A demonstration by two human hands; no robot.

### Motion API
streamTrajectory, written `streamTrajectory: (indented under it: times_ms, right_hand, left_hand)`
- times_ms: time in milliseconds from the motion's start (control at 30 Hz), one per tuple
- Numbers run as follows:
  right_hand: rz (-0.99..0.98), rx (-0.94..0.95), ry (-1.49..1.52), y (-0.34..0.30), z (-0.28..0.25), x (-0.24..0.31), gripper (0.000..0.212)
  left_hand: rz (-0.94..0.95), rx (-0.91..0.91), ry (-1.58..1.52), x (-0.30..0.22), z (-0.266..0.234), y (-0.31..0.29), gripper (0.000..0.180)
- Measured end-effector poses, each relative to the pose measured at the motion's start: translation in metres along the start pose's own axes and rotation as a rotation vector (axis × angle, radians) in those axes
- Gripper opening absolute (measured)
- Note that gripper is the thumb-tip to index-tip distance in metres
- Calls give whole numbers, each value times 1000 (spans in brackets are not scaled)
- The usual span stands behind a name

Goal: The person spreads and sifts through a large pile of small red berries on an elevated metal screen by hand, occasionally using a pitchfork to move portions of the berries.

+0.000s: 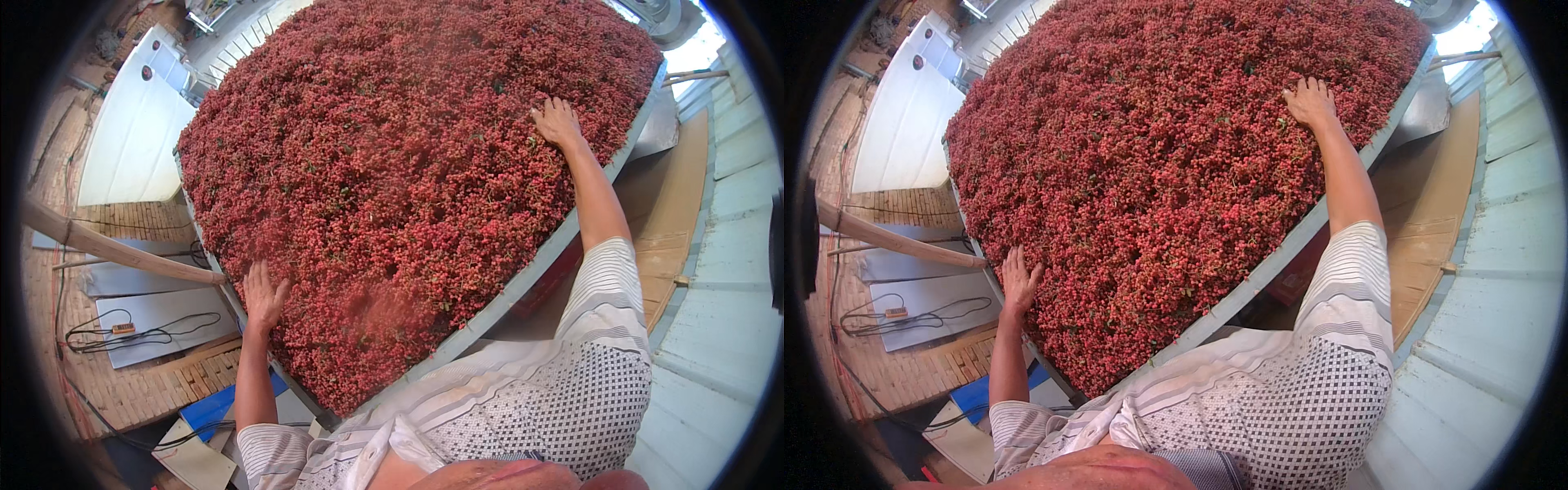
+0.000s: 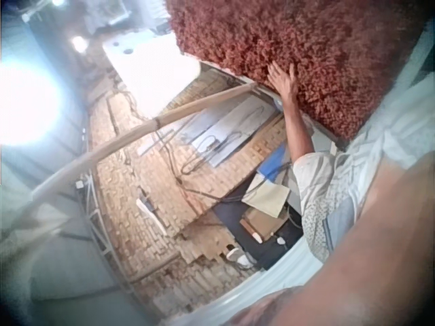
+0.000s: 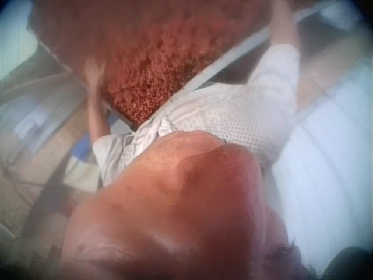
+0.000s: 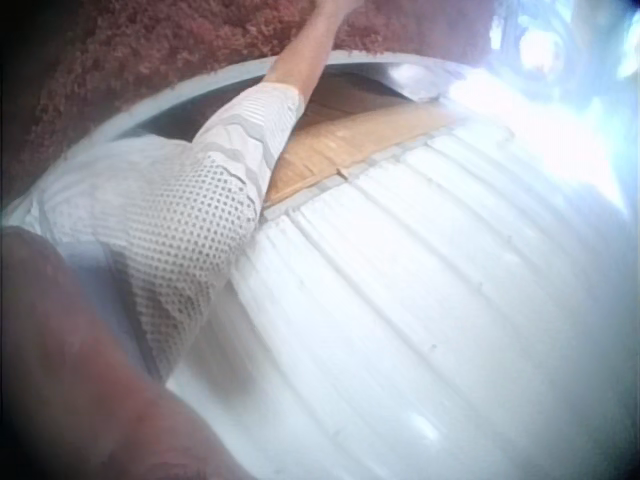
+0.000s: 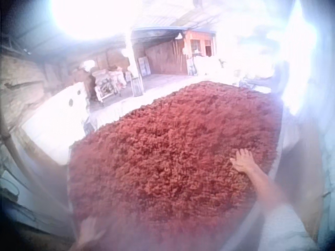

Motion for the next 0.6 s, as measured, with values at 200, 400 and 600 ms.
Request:
streamTrajectory:
  times_ms: [200, 400, 600]
  right_hand:
    - [-14, -134, 138, -93, -45, 40, 77]
    - [-140, -28, 18, -102, 4, 46, 77]
    - [-362, -162, 128, -158, -37, 119, 75]
  left_hand:
    - [2, -12, 20, 4, 2, -6, 82]
    - [40, -13, 24, 4, 8, 0, 82]
    - [57, -145, -63, -28, -41, -26, 74]
Point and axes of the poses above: each hand's wrist, its own y-axis towards the middle knuckle, its own z-axis out of the palm, x = y × z, the point moved 7 cm from there along y, towards the middle knuckle
